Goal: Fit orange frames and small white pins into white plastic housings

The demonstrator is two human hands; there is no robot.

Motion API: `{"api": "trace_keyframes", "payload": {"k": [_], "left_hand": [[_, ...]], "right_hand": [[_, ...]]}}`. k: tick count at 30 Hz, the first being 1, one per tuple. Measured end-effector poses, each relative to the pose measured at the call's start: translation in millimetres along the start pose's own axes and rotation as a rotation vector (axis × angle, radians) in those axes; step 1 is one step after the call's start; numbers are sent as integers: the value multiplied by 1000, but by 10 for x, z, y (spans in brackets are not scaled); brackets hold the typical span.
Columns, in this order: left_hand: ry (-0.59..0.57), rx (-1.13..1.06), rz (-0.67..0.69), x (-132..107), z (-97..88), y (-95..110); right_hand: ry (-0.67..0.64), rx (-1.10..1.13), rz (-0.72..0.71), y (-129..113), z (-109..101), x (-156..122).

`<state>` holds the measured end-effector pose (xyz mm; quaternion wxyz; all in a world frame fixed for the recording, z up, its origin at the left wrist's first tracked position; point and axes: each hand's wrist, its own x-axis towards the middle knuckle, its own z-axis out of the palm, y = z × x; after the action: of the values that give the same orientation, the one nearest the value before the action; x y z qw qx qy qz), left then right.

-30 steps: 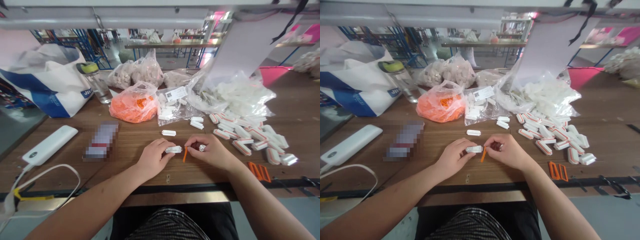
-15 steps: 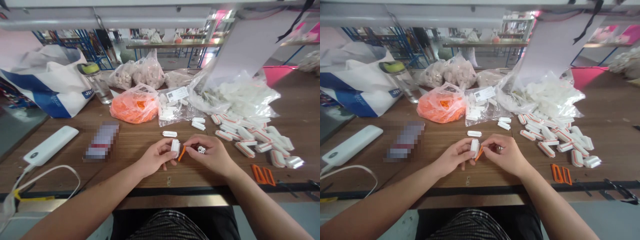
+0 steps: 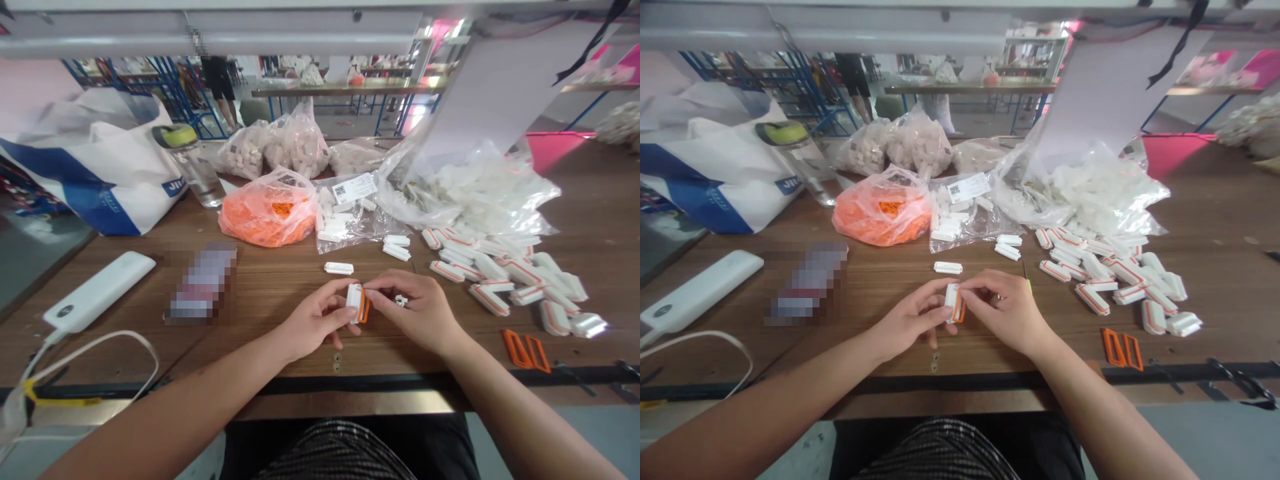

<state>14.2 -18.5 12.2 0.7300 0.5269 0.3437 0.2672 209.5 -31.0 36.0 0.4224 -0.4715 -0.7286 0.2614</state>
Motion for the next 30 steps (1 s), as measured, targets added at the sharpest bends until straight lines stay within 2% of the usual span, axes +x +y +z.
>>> {"api": "trace_keyframes", "payload": {"k": [13, 17, 20, 23, 25, 30], "left_hand": [[-16, 0, 23, -2, -8, 9], [-24, -15, 13, -3, -11, 16], [-4, -4, 12, -1, -3, 15], [19, -8, 26, 2, 8, 7], [24, -12, 38, 5, 12, -1], [38, -10, 57, 14, 12, -14]], "right_hand": [[17, -79, -15, -20, 67, -39], [7, -99, -77, -22, 90, -61], [53, -124, -115, -16, 106, -73], [104, -150, -48, -19, 119, -80], [87, -157, -15, -24, 124, -80], [18, -156, -40, -28, 140, -76]]}}
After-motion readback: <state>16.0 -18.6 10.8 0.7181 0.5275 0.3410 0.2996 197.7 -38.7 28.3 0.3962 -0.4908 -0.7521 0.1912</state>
